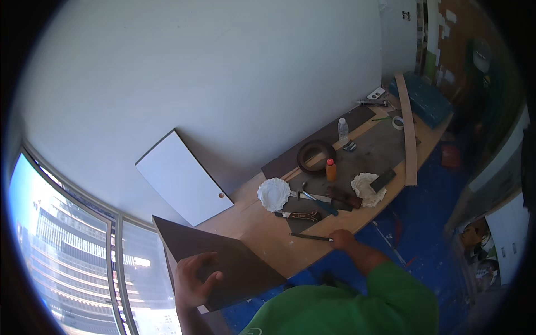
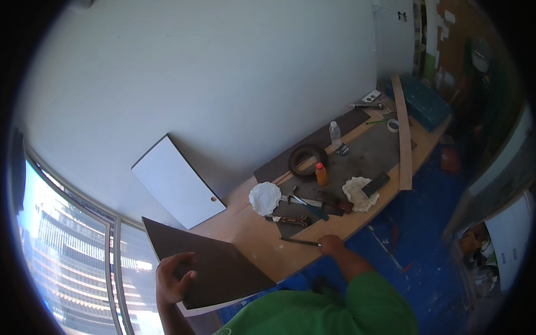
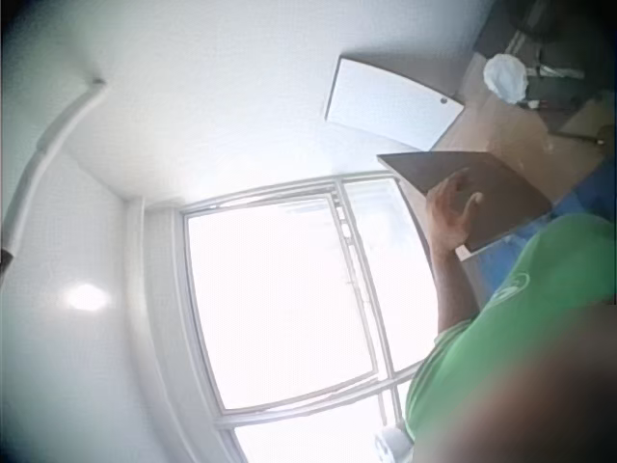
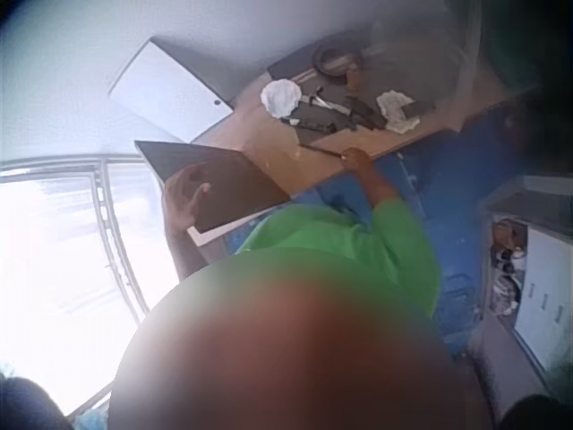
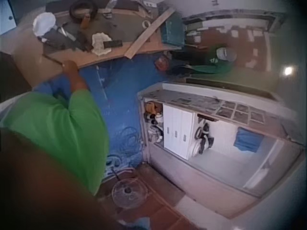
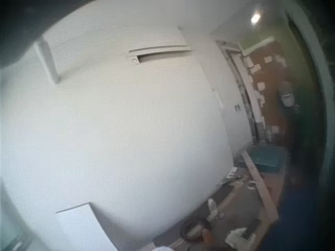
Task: The person sands the edges of a cabinet door with sandpaper, then uses a chisel to trim the edge banding. The person flips the door and continues trimming the opposite edge. Another person sweeps the floor in the background.
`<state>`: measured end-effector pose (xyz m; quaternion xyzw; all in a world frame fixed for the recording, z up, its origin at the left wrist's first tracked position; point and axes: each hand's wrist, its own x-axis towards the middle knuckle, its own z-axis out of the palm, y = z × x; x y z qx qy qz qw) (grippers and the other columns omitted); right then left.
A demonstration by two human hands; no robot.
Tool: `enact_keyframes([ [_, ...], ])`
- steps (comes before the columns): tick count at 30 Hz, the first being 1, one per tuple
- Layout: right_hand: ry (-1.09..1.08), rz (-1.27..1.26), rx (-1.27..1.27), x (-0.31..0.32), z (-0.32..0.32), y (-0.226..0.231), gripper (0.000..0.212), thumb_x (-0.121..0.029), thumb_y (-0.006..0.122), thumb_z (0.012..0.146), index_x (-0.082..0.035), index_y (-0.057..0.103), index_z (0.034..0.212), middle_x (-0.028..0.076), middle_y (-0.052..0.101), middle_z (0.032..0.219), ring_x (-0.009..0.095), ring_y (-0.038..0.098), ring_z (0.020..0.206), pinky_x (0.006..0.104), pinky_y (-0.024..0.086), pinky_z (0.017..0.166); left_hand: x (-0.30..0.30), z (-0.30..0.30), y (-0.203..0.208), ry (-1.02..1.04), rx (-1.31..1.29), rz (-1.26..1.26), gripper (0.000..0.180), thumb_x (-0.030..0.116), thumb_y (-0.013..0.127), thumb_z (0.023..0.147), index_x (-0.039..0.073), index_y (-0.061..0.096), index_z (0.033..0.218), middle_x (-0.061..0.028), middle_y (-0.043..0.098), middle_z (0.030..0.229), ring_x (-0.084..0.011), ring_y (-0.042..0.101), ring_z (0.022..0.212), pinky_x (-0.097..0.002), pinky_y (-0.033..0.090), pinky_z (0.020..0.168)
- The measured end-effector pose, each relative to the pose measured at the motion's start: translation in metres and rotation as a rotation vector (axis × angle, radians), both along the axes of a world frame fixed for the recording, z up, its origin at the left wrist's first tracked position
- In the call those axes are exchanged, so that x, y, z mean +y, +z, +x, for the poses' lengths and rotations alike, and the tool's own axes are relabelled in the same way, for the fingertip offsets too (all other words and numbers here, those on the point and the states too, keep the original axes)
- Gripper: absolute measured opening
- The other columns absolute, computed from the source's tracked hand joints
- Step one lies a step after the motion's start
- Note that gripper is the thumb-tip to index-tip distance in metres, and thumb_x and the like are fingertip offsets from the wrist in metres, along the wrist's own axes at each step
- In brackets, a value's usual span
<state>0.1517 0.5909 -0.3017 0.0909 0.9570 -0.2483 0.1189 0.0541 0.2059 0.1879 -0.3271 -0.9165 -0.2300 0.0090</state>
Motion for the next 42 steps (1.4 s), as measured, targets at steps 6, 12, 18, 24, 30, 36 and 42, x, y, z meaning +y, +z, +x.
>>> enact_keyframes([
  [6,-0.007,0.03,-0.01,0.001,-0.035,0.002,0.029,-0.026,0.077,0.086,-0.014,0.079,0.113,0.012,0.074,0.114,0.034,0.07,0.113,0.0501,0.056,0.098,0.005,-0.006,-0.008,-0.002,-0.044,0.072,0.049,0.04,0.083,0.085,0.004,0.077,0.118,-0.0103,0.08,0.101,-0.0301,0.076,0.099,-0.0421,0.053,0.095],
  [12,-0.109,0.055,0.038,0.001,-0.053,-0.003,0.027,-0.022,0.072,0.092,-0.012,0.078,0.117,0.013,0.073,0.115,0.035,0.068,0.115,0.0504,0.057,0.097,0.003,-0.008,-0.014,-0.003,-0.073,0.097,0.049,0.04,0.082,0.088,0.001,0.076,0.117,-0.013,0.08,0.1,-0.0303,0.076,0.097,-0.0418,0.053,0.095],
  [18,-0.193,0.118,0.019,0.007,-0.066,-0.009,0.029,-0.021,0.063,0.1,-0.01,0.074,0.125,0.016,0.066,0.131,0.036,0.06,0.13,0.051,0.056,0.1,0.004,-0.007,-0.016,0.037,-0.079,0.106,0.05,0.04,0.082,0.088,0.0,0.076,0.118,-0.0137,0.08,0.098,-0.0306,0.075,0.098,-0.0419,0.052,0.095],
  [24,-0.251,0.218,-0.001,0.003,-0.069,0.002,0.032,-0.022,0.057,0.105,-0.011,0.075,0.129,0.013,0.061,0.138,0.032,0.053,0.134,0.0477,0.056,0.099,-0.005,-0.004,-0.017,0.058,-0.096,0.121,0.052,0.042,0.08,0.089,0.0,0.076,0.119,-0.0138,0.08,0.098,-0.031,0.074,0.098,-0.042,0.052,0.096],
  [30,-0.27,-0.116,-0.051,-0.013,-0.043,0.023,0.03,-0.024,0.063,0.102,-0.002,0.076,0.117,0.024,0.062,0.138,0.041,0.058,0.13,0.0518,0.054,0.098,-0.008,-0.005,-0.022,0.029,-0.104,0.212,0.055,0.047,0.077,0.092,-0.001,0.076,0.12,-0.0156,0.079,0.099,-0.0317,0.073,0.1,-0.0427,0.053,0.093],
  [36,-0.383,-0.319,-0.166,-0.046,0.113,-0.018,0.047,-0.01,0.061,0.096,0.003,0.058,0.141,0.029,0.072,0.121,0.048,0.071,0.109,0.0564,0.056,0.094,-0.002,0.004,-0.01,-0.026,-0.204,0.241,0.052,0.04,0.071,0.105,-0.004,0.07,0.134,-0.0192,0.077,0.116,-0.029,0.073,0.108,-0.0422,0.056,0.098],
  [42,-0.324,-0.239,-0.932,-0.088,0.334,-0.037,0.04,-0.017,0.065,0.1,-0.006,0.062,0.138,0.016,0.069,0.127,0.03,0.069,0.114,0.0426,0.057,0.086,0.003,0.007,-0.008,-0.063,-0.174,0.256,0.049,0.036,0.068,0.107,-0.006,0.07,0.133,-0.0193,0.077,0.114,-0.0297,0.073,0.105,-0.0419,0.056,0.096],
])
